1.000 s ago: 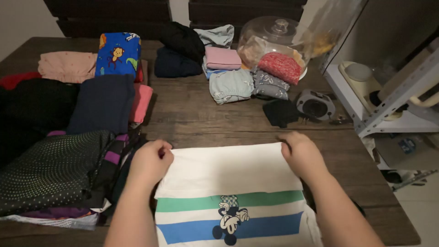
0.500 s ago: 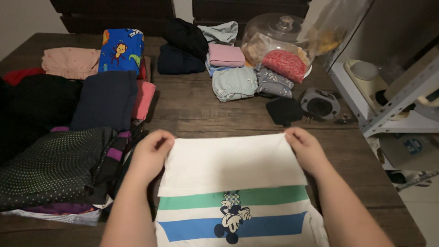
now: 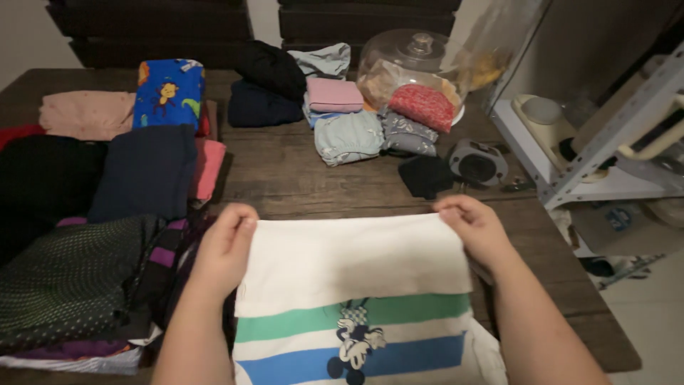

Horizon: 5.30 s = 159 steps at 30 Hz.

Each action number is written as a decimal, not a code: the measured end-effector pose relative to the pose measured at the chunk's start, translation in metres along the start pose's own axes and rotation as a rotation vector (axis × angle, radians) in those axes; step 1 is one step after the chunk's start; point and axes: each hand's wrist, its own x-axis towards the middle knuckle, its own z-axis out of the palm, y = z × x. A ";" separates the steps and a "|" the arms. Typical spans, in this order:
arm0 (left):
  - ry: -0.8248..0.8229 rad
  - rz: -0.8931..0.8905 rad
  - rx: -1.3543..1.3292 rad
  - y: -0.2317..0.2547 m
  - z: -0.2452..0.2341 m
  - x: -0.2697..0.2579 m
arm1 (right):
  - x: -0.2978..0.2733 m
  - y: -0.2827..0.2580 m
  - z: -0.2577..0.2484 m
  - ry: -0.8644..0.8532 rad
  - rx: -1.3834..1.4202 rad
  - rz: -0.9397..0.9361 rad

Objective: The person folds a white t-shirt with a cartoon graphic, then a blue pair of shorts, and finally a black pair of pants on a wooden table. Each item is folded neatly and placed into a green laundry bag.

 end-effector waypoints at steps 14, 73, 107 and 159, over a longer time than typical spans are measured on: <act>-0.281 -0.327 0.446 -0.004 0.011 -0.005 | -0.082 -0.017 -0.065 -0.092 -0.951 0.126; -0.368 0.367 0.279 0.126 -0.087 -0.029 | -0.022 -0.109 -0.071 -0.427 -0.963 -0.366; -0.756 0.381 0.477 -0.049 -0.052 -0.156 | -0.131 0.005 -0.047 -0.210 -0.823 -0.374; -0.755 0.126 0.147 0.144 0.235 0.137 | -0.161 0.030 0.009 -0.102 -0.913 0.150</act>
